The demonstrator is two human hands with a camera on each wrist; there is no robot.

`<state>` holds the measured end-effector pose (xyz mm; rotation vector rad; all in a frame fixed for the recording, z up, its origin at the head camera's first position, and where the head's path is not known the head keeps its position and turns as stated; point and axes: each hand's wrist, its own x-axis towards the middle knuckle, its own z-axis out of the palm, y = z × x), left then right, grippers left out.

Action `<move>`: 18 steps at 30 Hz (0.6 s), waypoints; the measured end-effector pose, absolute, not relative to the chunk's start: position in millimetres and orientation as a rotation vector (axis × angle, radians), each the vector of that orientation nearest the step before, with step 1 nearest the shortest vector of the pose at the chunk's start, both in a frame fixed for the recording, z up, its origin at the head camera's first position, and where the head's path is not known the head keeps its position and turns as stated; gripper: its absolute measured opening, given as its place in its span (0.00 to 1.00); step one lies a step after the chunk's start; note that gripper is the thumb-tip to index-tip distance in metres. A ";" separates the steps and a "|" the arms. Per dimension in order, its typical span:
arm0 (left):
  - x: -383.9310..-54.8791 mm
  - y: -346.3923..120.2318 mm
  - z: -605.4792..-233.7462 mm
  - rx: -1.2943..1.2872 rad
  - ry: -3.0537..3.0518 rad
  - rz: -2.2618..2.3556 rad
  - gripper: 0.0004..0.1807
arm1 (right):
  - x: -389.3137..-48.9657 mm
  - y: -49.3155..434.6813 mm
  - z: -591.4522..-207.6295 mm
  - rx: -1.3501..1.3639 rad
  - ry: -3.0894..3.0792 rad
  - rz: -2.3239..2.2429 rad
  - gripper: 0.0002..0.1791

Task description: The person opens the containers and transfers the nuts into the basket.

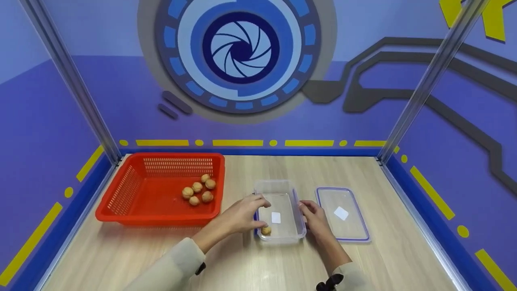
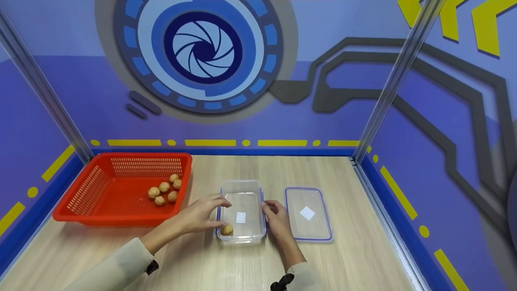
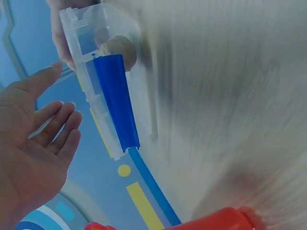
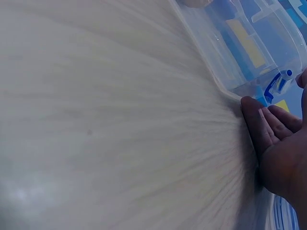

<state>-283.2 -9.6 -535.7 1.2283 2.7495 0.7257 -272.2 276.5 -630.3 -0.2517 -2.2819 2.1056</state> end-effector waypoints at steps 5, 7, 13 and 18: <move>-284.4 -5.3 -537.7 1.276 2.700 0.712 0.27 | -272.7 276.5 -631.7 -0.256 -2.272 2.123 0.26; -284.8 -2.9 -538.3 1.292 2.687 0.705 0.26 | -273.0 276.1 -632.2 -0.247 -2.269 2.123 0.26; -283.7 2.6 -542.6 1.311 2.685 0.594 0.24 | -272.1 274.9 -632.5 -0.242 -2.257 2.117 0.25; -285.2 7.0 -543.0 1.318 2.699 0.518 0.24 | -273.2 275.1 -631.9 -0.224 -2.217 2.128 0.23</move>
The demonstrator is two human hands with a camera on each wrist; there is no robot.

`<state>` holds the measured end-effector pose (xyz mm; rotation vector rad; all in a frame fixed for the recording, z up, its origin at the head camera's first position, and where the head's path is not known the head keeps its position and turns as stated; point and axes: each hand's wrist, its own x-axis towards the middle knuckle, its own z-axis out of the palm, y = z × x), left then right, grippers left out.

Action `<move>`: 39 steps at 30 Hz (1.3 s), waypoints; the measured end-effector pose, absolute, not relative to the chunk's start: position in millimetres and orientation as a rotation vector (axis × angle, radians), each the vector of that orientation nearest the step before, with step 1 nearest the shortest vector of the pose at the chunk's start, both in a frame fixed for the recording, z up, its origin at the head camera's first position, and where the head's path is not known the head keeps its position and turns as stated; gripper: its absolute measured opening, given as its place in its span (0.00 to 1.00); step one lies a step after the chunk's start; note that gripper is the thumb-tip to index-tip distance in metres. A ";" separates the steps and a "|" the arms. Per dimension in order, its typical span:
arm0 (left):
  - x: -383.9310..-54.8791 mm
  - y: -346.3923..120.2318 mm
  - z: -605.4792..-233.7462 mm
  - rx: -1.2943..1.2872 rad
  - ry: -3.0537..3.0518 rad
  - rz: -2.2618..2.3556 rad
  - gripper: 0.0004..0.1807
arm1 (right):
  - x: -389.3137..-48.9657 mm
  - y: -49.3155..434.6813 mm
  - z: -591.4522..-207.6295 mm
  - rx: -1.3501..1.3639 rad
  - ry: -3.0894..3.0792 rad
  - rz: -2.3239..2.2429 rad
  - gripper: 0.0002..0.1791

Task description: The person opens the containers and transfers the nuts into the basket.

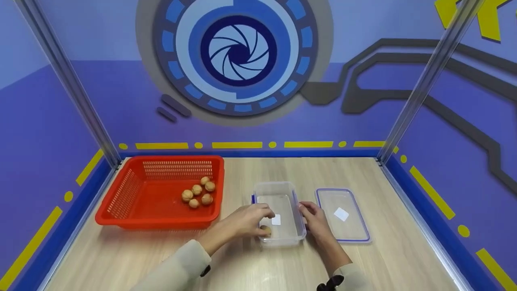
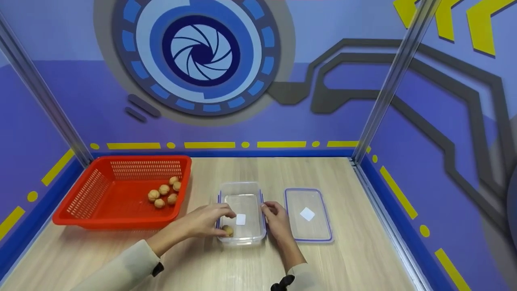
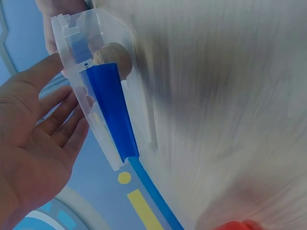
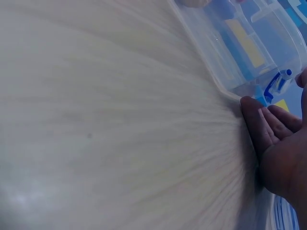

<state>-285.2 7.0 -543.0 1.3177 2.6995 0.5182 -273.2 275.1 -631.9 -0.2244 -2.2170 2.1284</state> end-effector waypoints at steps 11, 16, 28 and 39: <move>-288.1 16.8 -542.4 1.328 2.680 0.342 0.21 | -273.3 273.7 -631.5 -0.241 -2.236 2.122 0.24; -287.5 20.4 -538.6 1.317 2.679 0.260 0.20 | -273.8 274.1 -631.8 -0.250 -2.242 2.121 0.25; -289.1 26.6 -540.0 1.347 2.667 0.218 0.15 | -275.0 276.2 -632.5 -0.245 -2.219 2.153 0.23; -287.1 33.7 -539.6 1.300 2.679 0.089 0.10 | -273.6 277.3 -631.9 -0.231 -2.282 2.113 0.27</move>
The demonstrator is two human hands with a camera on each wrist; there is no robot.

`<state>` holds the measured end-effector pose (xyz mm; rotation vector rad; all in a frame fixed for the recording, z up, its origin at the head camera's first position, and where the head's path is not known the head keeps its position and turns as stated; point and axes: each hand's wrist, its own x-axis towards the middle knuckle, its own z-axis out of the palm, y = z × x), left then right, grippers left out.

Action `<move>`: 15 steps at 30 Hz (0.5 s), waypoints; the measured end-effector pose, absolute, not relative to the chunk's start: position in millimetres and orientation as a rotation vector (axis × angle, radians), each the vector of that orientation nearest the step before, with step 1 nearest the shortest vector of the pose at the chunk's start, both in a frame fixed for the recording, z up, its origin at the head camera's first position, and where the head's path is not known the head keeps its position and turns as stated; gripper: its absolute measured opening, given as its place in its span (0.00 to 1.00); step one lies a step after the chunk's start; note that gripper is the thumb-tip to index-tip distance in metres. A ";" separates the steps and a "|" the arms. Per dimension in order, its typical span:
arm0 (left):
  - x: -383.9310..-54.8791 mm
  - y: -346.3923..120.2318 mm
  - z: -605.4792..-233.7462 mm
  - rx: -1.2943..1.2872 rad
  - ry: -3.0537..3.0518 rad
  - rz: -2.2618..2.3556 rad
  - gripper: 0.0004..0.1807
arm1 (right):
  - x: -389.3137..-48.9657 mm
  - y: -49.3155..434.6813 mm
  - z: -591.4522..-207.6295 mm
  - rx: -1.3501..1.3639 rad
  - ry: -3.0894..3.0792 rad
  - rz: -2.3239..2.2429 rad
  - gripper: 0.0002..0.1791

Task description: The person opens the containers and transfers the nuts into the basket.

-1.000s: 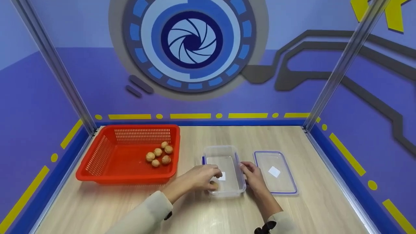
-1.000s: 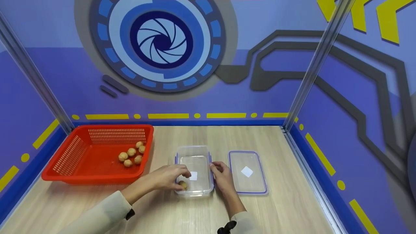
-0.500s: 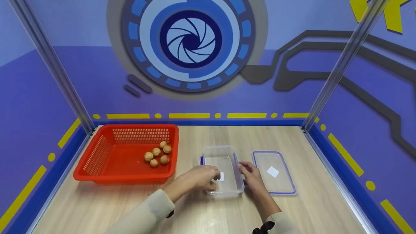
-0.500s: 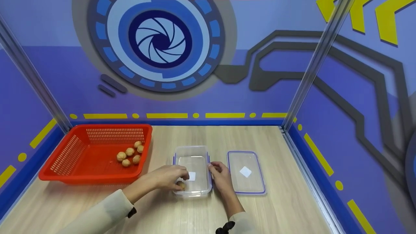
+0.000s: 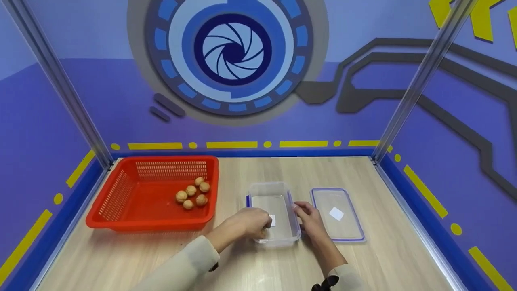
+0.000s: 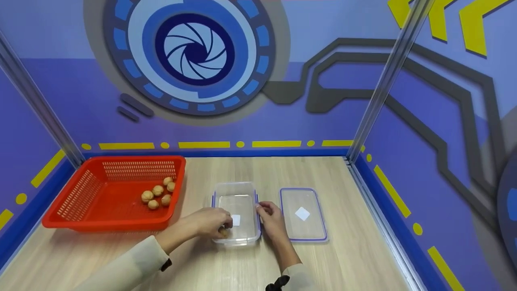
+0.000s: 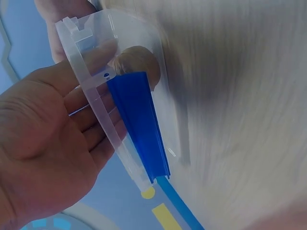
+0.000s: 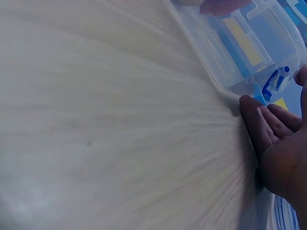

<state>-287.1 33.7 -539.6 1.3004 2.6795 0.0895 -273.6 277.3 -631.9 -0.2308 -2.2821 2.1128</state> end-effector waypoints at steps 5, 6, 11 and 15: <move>-285.7 35.2 -538.8 1.307 2.697 0.072 0.09 | -274.3 277.3 -631.1 -0.219 -2.276 2.120 0.27; -285.3 35.9 -538.6 1.301 2.700 0.067 0.09 | -274.3 277.5 -630.8 -0.222 -2.271 2.130 0.27; -283.6 38.6 -538.5 1.258 2.713 0.043 0.05 | -272.9 276.9 -630.9 -0.218 -2.254 2.148 0.26; -284.6 39.2 -541.4 1.273 2.711 0.045 0.04 | -273.5 276.7 -632.8 -0.238 -2.234 2.162 0.25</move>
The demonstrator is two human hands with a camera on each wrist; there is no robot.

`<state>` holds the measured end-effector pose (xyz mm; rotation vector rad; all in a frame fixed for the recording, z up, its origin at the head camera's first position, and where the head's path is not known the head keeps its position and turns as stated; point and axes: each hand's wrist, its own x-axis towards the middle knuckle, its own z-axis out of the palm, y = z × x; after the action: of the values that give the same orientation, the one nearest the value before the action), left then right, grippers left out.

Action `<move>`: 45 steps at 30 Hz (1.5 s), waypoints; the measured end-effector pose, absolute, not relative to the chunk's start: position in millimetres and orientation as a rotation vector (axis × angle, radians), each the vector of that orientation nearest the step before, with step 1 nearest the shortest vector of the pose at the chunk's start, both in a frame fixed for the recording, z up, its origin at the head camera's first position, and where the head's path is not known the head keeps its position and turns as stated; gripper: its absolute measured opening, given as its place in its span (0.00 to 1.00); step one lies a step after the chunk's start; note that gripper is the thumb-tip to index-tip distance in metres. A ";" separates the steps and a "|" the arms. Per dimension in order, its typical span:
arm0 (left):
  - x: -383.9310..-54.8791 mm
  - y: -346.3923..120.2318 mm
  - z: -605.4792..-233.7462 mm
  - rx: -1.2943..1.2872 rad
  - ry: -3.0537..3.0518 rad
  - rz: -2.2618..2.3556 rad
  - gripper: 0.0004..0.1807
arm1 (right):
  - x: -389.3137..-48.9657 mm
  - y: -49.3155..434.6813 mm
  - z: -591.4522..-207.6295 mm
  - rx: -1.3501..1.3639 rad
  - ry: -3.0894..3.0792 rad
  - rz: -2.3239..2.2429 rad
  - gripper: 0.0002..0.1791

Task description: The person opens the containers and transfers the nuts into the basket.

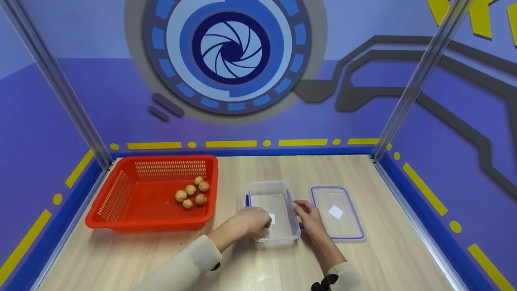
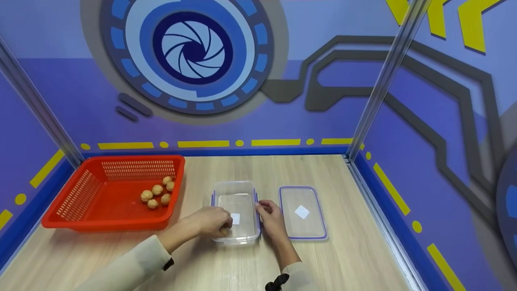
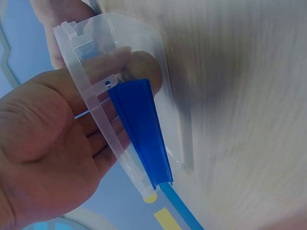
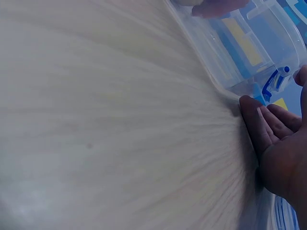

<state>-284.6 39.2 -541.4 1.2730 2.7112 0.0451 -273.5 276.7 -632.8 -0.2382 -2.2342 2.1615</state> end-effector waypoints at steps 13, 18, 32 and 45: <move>-290.9 32.2 -549.8 1.383 2.676 0.293 0.09 | -277.4 278.1 -632.9 -0.223 -2.223 2.140 0.24; -292.1 28.5 -552.8 1.380 2.641 0.447 0.14 | -276.0 277.7 -633.8 -0.230 -2.240 2.140 0.24; -296.4 -10.1 -531.9 1.260 2.598 0.821 0.19 | -274.9 275.5 -631.8 -0.231 -2.216 2.165 0.25; -298.7 -42.9 -521.4 1.274 2.666 1.034 0.17 | -273.8 275.5 -631.1 -0.232 -2.263 2.125 0.25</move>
<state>-298.7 -42.9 -521.4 1.2737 2.6659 1.0336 -273.8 275.5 -631.1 -0.2323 -2.2629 2.1250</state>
